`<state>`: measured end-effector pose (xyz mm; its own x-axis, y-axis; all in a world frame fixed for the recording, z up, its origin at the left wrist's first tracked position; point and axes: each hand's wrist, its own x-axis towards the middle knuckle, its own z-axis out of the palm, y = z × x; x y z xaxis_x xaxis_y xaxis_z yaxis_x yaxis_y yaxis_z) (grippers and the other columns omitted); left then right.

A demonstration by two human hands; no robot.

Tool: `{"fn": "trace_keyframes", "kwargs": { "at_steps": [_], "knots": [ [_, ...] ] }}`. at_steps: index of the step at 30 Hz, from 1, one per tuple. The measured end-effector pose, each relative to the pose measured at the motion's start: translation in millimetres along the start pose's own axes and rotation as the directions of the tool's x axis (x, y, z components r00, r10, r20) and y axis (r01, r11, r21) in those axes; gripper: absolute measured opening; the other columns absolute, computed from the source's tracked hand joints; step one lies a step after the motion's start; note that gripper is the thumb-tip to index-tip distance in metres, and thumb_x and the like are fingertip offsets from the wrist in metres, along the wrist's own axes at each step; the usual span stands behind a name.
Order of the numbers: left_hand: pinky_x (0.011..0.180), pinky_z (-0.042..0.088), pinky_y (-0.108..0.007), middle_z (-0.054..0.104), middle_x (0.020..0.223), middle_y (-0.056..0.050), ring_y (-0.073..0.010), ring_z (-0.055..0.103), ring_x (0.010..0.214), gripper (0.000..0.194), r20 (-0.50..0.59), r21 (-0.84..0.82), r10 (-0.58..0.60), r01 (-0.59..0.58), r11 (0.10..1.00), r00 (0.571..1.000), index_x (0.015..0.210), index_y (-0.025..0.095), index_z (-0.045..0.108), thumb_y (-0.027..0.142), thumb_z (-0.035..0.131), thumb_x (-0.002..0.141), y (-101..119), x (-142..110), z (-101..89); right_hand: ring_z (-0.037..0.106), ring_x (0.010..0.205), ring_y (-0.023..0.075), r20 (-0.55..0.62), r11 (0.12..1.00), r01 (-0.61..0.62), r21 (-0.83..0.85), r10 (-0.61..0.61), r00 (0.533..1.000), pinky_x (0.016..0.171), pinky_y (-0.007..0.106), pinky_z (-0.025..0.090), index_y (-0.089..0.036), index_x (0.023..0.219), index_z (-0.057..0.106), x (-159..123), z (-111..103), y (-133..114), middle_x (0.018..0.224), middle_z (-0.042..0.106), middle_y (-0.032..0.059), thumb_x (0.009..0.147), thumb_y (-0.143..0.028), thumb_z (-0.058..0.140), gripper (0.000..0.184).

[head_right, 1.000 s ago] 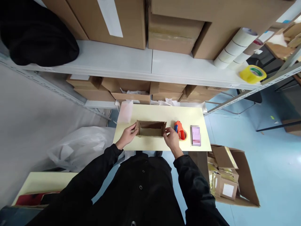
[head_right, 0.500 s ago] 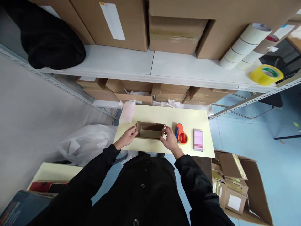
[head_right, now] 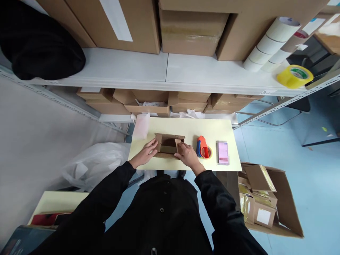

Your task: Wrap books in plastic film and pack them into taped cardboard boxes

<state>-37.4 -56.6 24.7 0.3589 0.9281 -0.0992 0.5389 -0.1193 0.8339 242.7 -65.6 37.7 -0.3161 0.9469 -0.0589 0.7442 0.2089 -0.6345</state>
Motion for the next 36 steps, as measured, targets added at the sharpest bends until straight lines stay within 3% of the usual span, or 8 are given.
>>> {"fn": "trace_keyframes", "kwargs": {
  "at_steps": [4, 6, 10, 15, 25, 32, 36],
  "knots": [
    [0.112, 0.026, -0.049, 0.023, 0.154, -0.019, -0.0385, 0.023, 0.14, 0.099, 0.18, 0.157, 0.032, -0.061, 0.986, 0.983, 0.144, 0.014, 0.038, 0.066, 0.069, 0.065, -1.4, -6.9, -12.7, 0.046, 0.127, 0.0324, 0.043, 0.999, 0.042, -0.007, -0.042, 0.998, 0.104, 0.052, 0.037, -0.016, 0.131, 0.052, -6.4, -0.3, 9.0, 0.136, 0.051, 0.0185, 0.088, -0.052, 0.051, 0.056],
    [0.112, 0.027, -0.049, 0.02, 0.155, -0.018, -0.0392, 0.022, 0.14, 0.108, 0.208, 0.246, 0.032, -0.083, 0.966, 0.978, 0.145, 0.016, 0.036, 0.065, 0.075, 0.057, -3.3, -10.8, -17.9, 0.04, 0.132, 0.0339, 0.106, 0.997, 0.074, -0.013, -0.072, 0.992, 0.105, 0.053, 0.036, -0.016, 0.135, 0.048, -13.6, -4.4, 15.7, 0.144, 0.042, 0.0191, 0.086, -0.057, 0.05, 0.064],
    [0.11, 0.032, -0.048, 0.028, 0.152, -0.016, -0.0356, 0.029, 0.138, 0.079, 0.136, 0.331, 0.039, -0.083, 0.94, 0.99, 0.138, 0.018, 0.047, 0.051, 0.072, 0.07, -8.3, -14.9, -21.3, 0.035, 0.134, 0.039, 0.127, 0.994, 0.075, -0.082, -0.064, 0.99, 0.102, 0.056, 0.037, -0.017, 0.134, 0.05, -26.4, -10.1, 24.1, 0.15, 0.032, 0.0201, 0.077, -0.062, 0.06, 0.074],
    [0.106, 0.039, -0.047, 0.044, 0.14, -0.014, -0.0323, 0.041, 0.129, 0.051, 0.083, 0.333, 0.111, -0.133, 0.933, 0.99, 0.124, 0.02, 0.061, 0.044, 0.065, 0.079, -12.7, -13.0, -18.9, 0.037, 0.132, 0.0389, 0.059, 0.986, 0.074, -0.148, -0.066, 0.996, 0.1, 0.057, 0.039, -0.019, 0.126, 0.059, -29.9, -8.5, 23.8, 0.148, 0.034, 0.0197, 0.083, -0.057, 0.055, 0.058],
    [0.103, 0.041, -0.046, 0.05, 0.128, -0.014, -0.0296, 0.046, 0.121, 0.038, 0.104, 0.373, 0.137, -0.166, 0.913, 0.985, 0.113, 0.019, 0.067, 0.044, 0.049, 0.09, -25.2, -10.6, -8.3, 0.035, 0.134, 0.0352, 0.006, 0.979, 0.013, -0.205, -0.012, 1.0, 0.103, 0.054, 0.037, -0.024, 0.115, 0.067, -18.0, 1.9, 30.7, 0.146, 0.038, 0.0131, 0.092, -0.047, 0.044, 0.04],
    [0.101, 0.041, -0.045, 0.054, 0.121, -0.012, -0.0285, 0.049, 0.118, 0.034, 0.07, 0.388, 0.064, -0.086, 0.918, 0.996, 0.115, 0.02, 0.065, 0.037, 0.046, 0.092, -35.4, -10.2, 4.9, 0.038, 0.133, 0.0327, 0.034, 0.987, -0.004, -0.164, 0.01, 0.999, 0.101, 0.052, 0.038, -0.021, 0.11, 0.068, -5.0, 12.5, 39.5, 0.139, 0.046, 0.016, 0.093, -0.043, 0.045, 0.036],
    [0.1, 0.042, -0.045, 0.055, 0.116, -0.011, -0.0281, 0.05, 0.118, 0.027, 0.051, 0.351, 0.05, -0.065, 0.934, 0.997, 0.101, 0.02, 0.068, 0.035, 0.049, 0.09, -36.1, -4.5, 8.0, 0.041, 0.13, 0.033, 0.069, 0.985, -0.023, -0.174, 0.035, 0.997, 0.1, 0.052, 0.039, -0.019, 0.101, 0.07, 6.9, 13.3, 41.7, 0.13, 0.053, 0.0175, 0.094, -0.042, 0.043, 0.037]
  ]
}}
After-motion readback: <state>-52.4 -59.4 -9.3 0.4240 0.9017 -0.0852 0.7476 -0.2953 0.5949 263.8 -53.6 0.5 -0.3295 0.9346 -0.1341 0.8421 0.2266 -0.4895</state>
